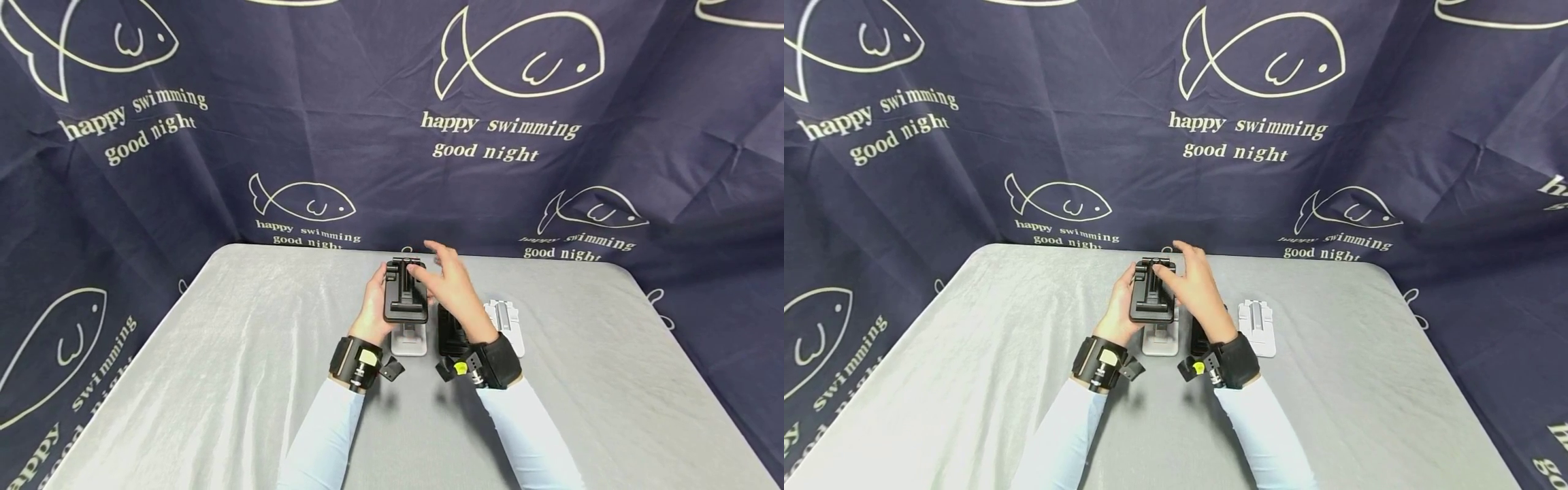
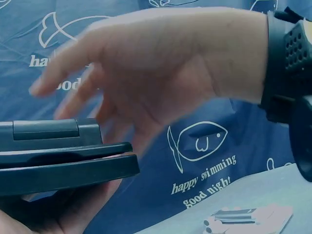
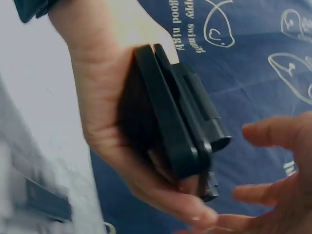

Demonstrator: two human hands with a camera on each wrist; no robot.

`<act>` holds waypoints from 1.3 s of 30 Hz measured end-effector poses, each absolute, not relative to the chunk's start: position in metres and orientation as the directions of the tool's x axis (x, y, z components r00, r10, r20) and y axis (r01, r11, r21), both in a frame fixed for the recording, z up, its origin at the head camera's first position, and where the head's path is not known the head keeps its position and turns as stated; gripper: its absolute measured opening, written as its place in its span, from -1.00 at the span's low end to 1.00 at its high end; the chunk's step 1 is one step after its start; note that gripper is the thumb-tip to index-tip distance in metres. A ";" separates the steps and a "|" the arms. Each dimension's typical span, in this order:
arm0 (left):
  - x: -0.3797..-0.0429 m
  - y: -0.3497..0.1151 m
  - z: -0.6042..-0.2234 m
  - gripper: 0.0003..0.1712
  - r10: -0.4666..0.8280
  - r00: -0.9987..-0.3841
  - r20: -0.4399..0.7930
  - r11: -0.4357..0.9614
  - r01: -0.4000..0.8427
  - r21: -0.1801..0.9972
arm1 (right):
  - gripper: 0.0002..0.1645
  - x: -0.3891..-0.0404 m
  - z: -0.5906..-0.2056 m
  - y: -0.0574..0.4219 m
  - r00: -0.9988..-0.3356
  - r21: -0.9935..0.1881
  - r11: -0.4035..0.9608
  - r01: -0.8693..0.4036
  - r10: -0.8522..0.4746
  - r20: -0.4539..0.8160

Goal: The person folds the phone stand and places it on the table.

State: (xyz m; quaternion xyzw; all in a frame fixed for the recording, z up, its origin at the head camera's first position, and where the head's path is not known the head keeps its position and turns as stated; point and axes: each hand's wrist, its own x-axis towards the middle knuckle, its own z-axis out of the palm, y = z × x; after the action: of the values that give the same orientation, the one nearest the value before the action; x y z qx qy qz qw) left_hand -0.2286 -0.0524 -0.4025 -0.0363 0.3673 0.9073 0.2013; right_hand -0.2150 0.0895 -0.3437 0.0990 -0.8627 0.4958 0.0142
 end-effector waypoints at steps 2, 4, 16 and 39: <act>-0.229 -0.052 -0.403 -0.31 0.336 -0.918 -0.209 -0.636 -0.385 0.669 | -0.26 -0.218 -0.350 0.090 -0.986 -0.875 0.470 -0.113 -0.164 0.040; -0.228 -0.052 -0.403 -0.29 0.335 -0.918 -0.211 -0.624 -0.384 0.680 | -0.32 -0.221 -0.356 0.090 -0.984 -0.893 0.444 -0.074 -0.178 -0.007; -0.224 -0.055 -0.398 -0.25 0.157 -0.940 -0.303 -0.373 -0.341 0.863 | -0.42 -0.223 -0.368 0.087 -0.990 -0.959 0.283 0.009 -0.130 -0.047; -0.225 -0.079 -0.389 -0.62 0.102 -0.982 -0.157 0.029 -0.155 0.988 | -0.42 -0.230 -0.376 0.090 -0.990 -0.971 0.237 0.035 -0.122 -0.066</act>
State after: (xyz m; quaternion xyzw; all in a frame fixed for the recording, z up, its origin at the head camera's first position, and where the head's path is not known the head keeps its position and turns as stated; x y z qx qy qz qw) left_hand -0.2252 -0.0789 -0.3891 -0.0186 0.7114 0.6965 0.0919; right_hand -0.2304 0.0896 -0.3764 0.0277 -0.7837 0.6172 -0.0637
